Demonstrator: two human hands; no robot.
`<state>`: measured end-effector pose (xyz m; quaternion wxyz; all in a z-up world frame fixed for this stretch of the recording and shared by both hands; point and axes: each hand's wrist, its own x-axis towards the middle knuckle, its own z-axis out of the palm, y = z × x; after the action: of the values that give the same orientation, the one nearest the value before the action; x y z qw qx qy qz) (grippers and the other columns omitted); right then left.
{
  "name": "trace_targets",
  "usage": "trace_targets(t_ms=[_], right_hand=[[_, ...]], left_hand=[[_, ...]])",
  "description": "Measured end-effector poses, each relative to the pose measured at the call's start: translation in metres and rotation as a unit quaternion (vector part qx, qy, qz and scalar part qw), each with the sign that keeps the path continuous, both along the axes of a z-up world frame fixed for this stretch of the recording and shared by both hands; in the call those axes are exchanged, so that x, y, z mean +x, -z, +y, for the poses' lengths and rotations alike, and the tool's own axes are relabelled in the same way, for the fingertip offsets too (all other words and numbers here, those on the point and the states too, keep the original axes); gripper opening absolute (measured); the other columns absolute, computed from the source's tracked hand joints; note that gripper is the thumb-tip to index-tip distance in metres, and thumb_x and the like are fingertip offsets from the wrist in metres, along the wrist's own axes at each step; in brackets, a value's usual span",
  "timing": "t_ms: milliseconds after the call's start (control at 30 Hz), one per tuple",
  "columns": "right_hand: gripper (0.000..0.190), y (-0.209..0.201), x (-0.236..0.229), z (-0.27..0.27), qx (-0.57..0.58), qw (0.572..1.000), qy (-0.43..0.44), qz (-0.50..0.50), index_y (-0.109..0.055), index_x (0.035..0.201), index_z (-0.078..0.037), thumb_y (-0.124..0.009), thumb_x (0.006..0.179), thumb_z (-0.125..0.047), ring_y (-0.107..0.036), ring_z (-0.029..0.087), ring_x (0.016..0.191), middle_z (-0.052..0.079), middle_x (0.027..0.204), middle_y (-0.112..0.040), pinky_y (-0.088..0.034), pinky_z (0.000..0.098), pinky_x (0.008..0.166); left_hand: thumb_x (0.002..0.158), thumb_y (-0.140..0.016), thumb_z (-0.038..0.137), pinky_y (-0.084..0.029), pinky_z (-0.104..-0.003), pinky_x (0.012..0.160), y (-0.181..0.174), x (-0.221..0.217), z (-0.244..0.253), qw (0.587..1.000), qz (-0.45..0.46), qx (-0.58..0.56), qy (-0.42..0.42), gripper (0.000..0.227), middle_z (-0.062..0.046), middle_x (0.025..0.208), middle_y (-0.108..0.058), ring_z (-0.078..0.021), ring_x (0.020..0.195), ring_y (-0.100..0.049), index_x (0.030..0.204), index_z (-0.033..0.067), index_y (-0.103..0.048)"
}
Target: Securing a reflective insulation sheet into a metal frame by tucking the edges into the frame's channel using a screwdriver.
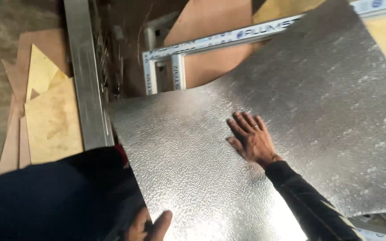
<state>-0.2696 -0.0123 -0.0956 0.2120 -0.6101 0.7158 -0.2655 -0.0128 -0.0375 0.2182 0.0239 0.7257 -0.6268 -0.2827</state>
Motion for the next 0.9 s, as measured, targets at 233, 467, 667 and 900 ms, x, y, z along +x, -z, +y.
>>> trace_targets(t_ms=[233,467,667,900], right_hand=[[0.054,-0.015,0.005,0.006,-0.16,0.963,0.074,-0.205,-0.06,0.14,-0.001,-0.049,0.106,-0.042,-0.051,0.041,0.14,0.025,0.147,-0.056,-0.034,0.0534,0.119],[0.067,-0.024,-0.033,0.039,0.173,0.98,0.099,-0.03,-0.034,0.157,-0.031,-0.017,0.101,-0.065,-0.018,0.035,0.155,0.001,0.166,-0.028,-0.006,0.0669,0.121],[0.061,0.014,-0.022,0.056,-0.019,0.99,0.101,-0.097,-0.06,0.142,-0.015,-0.039,0.102,-0.055,-0.03,0.042,0.151,0.015,0.158,-0.045,-0.017,0.0672,0.12],[0.032,0.008,-0.095,0.132,-0.115,0.971,0.182,-0.109,-0.071,0.123,-0.008,-0.069,0.093,-0.018,-0.059,0.036,0.129,0.016,0.141,-0.063,-0.057,0.0545,0.098]], left_hand=[[0.071,-0.083,0.022,-0.045,-0.031,0.11,-0.051,-0.062,-0.019,0.987,-0.001,-0.042,0.155,0.038,-0.003,0.139,-0.065,-0.0168,0.132,-0.06,0.108,0.0135,-0.085],[0.065,-0.086,0.013,-0.045,-0.036,0.116,-0.046,-0.017,-0.083,0.986,-0.029,0.024,0.164,0.064,-0.003,0.134,-0.079,-0.018,0.13,-0.066,0.129,0.0154,-0.078],[0.08,-0.055,-0.003,-0.048,-0.047,0.053,-0.043,-0.292,0.032,0.969,0.202,-0.019,-0.139,0.051,-0.023,0.111,-0.069,-0.0362,0.078,-0.061,0.128,0.0118,-0.046],[0.081,-0.055,0.01,-0.031,-0.037,0.119,0.042,-0.284,0.032,0.986,0.15,-0.053,0.046,0.096,-0.011,0.172,-0.029,-0.0249,0.149,-0.04,0.167,0.019,-0.013]])
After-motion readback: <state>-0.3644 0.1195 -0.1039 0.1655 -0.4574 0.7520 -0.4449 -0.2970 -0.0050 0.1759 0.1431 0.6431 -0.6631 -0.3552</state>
